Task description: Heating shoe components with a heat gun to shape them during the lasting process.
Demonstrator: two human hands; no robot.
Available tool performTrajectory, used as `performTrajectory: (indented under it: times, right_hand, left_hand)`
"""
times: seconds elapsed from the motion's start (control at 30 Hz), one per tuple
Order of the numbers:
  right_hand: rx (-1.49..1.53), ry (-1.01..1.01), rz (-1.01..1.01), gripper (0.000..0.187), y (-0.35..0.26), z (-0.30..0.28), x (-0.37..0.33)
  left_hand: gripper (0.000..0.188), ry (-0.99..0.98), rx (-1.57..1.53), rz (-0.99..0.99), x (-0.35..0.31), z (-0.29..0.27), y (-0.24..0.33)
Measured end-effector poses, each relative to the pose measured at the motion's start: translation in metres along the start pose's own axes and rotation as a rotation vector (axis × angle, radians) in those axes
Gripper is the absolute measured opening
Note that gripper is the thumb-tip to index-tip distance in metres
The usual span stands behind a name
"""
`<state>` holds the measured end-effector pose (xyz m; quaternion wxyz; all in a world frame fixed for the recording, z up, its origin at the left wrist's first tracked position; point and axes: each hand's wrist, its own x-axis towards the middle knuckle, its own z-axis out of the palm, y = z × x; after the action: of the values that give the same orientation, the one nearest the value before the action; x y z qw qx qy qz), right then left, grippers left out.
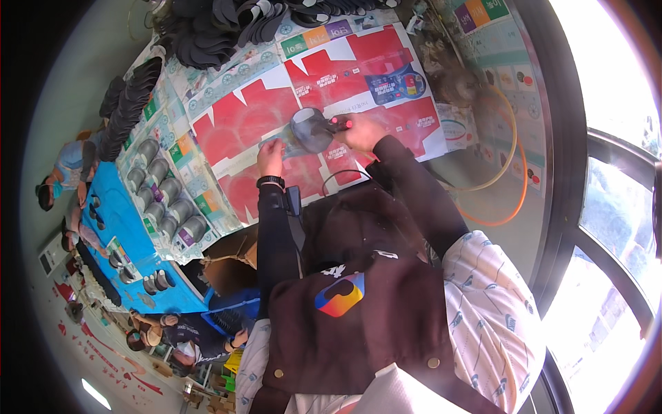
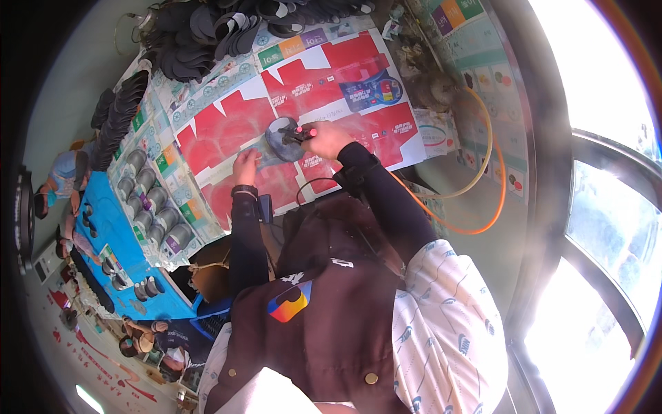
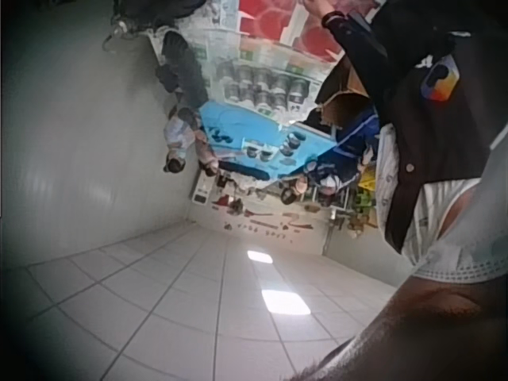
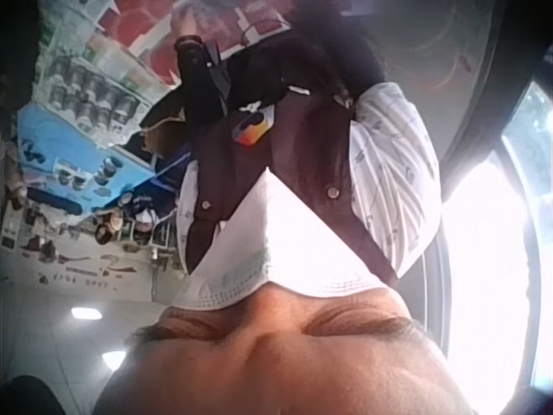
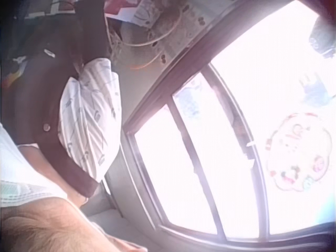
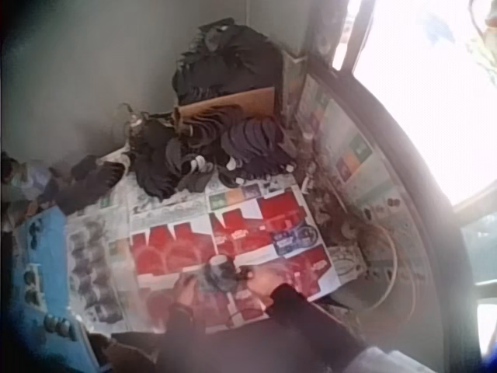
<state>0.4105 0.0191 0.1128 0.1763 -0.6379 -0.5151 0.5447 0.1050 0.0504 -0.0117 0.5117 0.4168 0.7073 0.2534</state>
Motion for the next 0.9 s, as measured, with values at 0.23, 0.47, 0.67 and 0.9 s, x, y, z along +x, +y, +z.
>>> performTrajectory:
  times: [0.23,0.47,0.67,0.9]
  right_hand:
    - [-0.232,-0.009,-0.234,0.034,0.028,-0.007,-0.016]
    - [0.142,0.157,-0.095,0.037,0.028,-0.021,-0.04]
    - [0.353,0.139,-0.054,0.027,0.065,-0.046,-0.071]
    - [0.395,0.101,0.071,0.026,0.033,-0.018,-0.085]
  left_hand:
    - [0.036,-0.083,0.187,0.015,0.012,0.028,0.015]
    - [0.029,-0.058,0.524,0.169,0.009,-0.005,0.01]
    - [0.024,-0.03,0.266,0.316,-0.059,0.015,0.06]
    - [0.02,0.168,-0.415,0.309,-0.154,-0.243,-0.004]
